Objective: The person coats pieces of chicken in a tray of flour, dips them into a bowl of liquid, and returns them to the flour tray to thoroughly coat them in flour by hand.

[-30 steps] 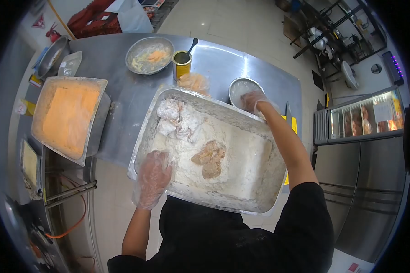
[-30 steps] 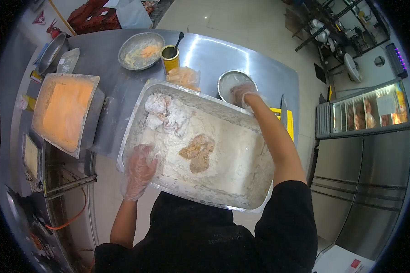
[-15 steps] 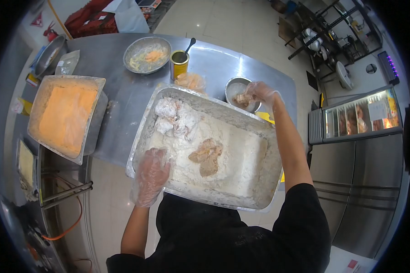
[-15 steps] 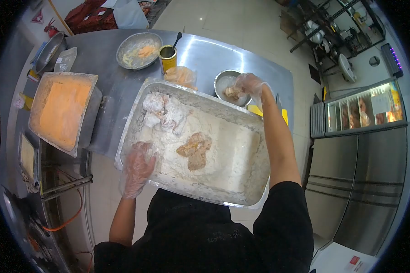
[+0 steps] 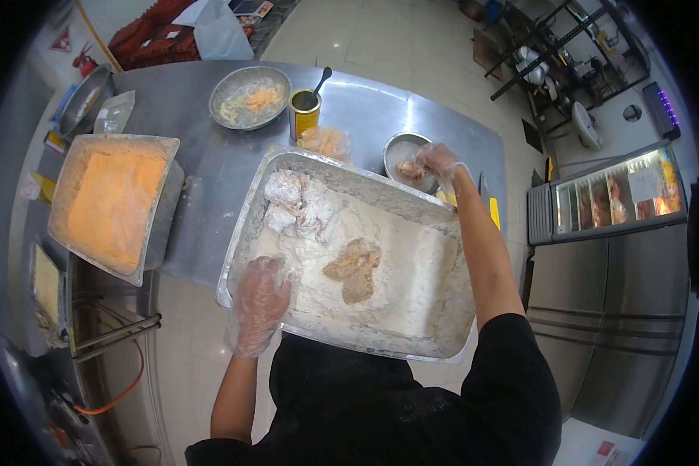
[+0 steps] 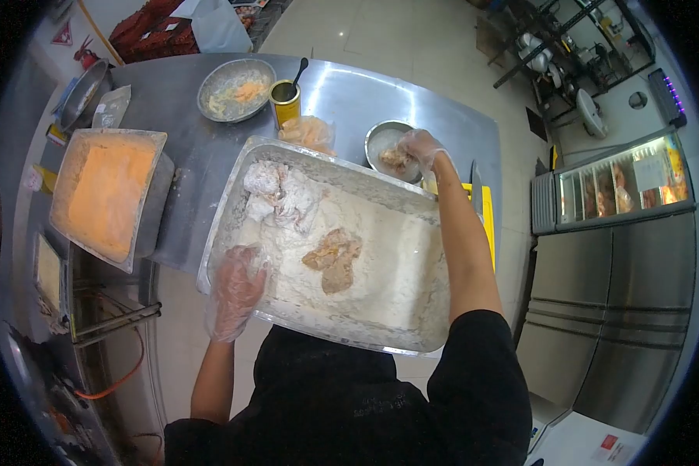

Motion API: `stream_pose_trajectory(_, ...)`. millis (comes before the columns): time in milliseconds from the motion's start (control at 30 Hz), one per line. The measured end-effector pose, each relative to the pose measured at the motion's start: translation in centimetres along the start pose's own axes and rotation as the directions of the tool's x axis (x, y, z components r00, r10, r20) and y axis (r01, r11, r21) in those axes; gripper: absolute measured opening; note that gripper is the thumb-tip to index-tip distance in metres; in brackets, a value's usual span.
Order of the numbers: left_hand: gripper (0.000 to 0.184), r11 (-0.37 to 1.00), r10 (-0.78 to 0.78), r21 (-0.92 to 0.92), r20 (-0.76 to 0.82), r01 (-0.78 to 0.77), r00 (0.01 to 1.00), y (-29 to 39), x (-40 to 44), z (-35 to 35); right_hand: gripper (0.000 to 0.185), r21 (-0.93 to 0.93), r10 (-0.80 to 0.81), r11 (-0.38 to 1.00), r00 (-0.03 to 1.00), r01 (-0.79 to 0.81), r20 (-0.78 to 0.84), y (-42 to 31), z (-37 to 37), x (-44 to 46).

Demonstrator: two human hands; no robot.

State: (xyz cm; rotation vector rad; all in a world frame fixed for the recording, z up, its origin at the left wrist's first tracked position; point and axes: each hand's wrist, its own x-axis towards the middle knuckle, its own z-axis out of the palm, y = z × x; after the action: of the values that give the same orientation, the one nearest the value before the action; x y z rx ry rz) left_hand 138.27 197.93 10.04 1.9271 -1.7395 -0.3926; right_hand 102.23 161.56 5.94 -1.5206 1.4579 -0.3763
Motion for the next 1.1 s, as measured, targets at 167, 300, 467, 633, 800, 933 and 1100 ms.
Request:
stream_pose_trajectory(167, 0.040, 1.000, 0.005, 0.003, 0.013, -0.005, 1.000, -0.1, 0.0, -0.1, 0.010, -0.027, -0.045, 0.999, 0.999, 0.045, 0.004, -1.7, -1.0, -0.7)
stream_pose_trajectory(300, 0.039, 1.000, 0.020, -0.021, -0.023, -0.021, 1.000, -0.3, -0.2, 0.4, 0.012, -0.022, -0.052, 0.998, 0.998, 0.051, -0.043, -4.6, -1.8, -2.5)
stream_pose_trajectory(467, 0.039, 0.999, 0.004, -0.045, -0.010, -0.004, 1.000, -0.4, -0.2, 0.4, 0.013, 0.013, -0.069, 0.997, 0.994, 0.071, -0.082, -7.9, -1.9, -5.3)
stream_pose_trajectory(633, 0.040, 0.999, -0.002, -0.039, -0.010, 0.002, 1.000, -0.2, -0.2, 0.2, 0.020, -0.272, -0.147, 0.954, 0.988, 0.128, -0.049, -9.8, -2.7, -6.6)
stream_pose_trajectory(800, 0.039, 0.996, 0.011, -0.088, 0.005, -0.011, 1.000, 0.5, 0.2, -0.6, 0.018, 0.102, -0.158, 0.982, 0.987, 0.161, -0.044, -8.0, -2.9, -5.8)
stream_pose_trajectory(933, 0.041, 0.992, -0.033, -0.119, 0.009, 0.033, 0.999, 1.2, 0.4, -1.2, 0.016, -0.116, -0.468, 0.882, 0.876, 0.457, -0.114, -10.2, -2.0, -9.6)
stream_pose_trajectory(1100, 0.043, 0.994, -0.038, -0.110, -0.117, 0.025, 0.992, 0.6, 0.1, -0.6, 0.015, -0.008, -0.258, 0.962, 0.925, 0.272, 0.280, -14.9, 1.3, -15.7)
